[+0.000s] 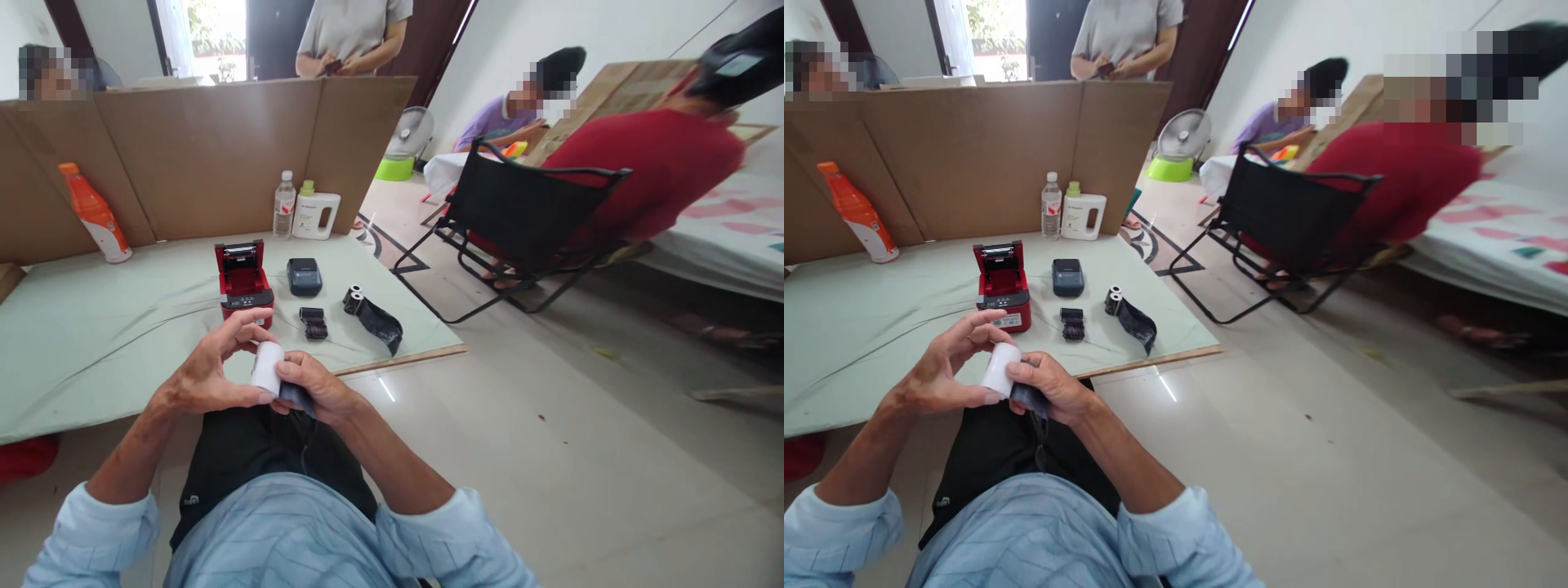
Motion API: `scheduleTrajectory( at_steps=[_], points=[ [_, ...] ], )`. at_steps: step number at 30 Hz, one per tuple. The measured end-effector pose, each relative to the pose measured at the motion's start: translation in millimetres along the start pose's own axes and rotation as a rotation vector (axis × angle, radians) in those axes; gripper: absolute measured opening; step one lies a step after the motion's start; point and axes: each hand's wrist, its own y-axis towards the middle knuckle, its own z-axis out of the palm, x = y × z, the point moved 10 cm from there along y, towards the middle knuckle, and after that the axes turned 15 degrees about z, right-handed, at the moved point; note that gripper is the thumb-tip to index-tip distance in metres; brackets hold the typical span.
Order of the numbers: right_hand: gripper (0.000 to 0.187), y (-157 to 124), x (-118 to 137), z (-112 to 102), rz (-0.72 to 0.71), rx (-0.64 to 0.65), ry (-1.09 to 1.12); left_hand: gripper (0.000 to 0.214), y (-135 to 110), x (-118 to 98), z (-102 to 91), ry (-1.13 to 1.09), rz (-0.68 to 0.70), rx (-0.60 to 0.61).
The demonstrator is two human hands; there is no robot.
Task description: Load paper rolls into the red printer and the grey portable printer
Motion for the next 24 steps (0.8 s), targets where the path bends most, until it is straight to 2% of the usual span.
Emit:
scheduleTrajectory(
  at_steps=[3, 5, 9, 11, 13, 16, 21, 24],
  points=[
    [0.056, 0, -1, -15, 0.031, -0.136, -0.115, 0.084, 8, -10, 3.6, 0.233, -0.021, 0.164],
    [0.056, 0, 2, -14, 0.005, -0.13, -0.108, 0.083, 11, -12, 2.5, 0.288, -0.035, 0.174],
    [0.06, -3, 9, 6, -0.077, 0.062, 0.038, 0.101, 3, -3, -0.6, 0.069, -0.026, -0.013],
    [0.059, -4, 11, 11, -0.099, 0.101, 0.074, 0.097, -4, 7, -1.5, -0.048, -0.025, -0.116],
    [0.058, -5, 10, 11, -0.098, 0.107, 0.08, 0.092, -9, 15, -0.3, -0.102, -0.034, -0.155],
    [0.058, -4, 8, 7, -0.079, 0.094, 0.072, 0.093, -7, 13, 0.6, -0.063, -0.047, -0.103],
    [0.056, -2, 2, -5, -0.027, 0.017, 0.016, 0.088, 9, -8, -4.5, 0.144, -0.062, 0.06],
    [0.056, -1, 3, -2, -0.045, 0.005, 0.028, 0.082, 11, -9, -1.2, 0.137, -0.051, 0.043]
  ],
)
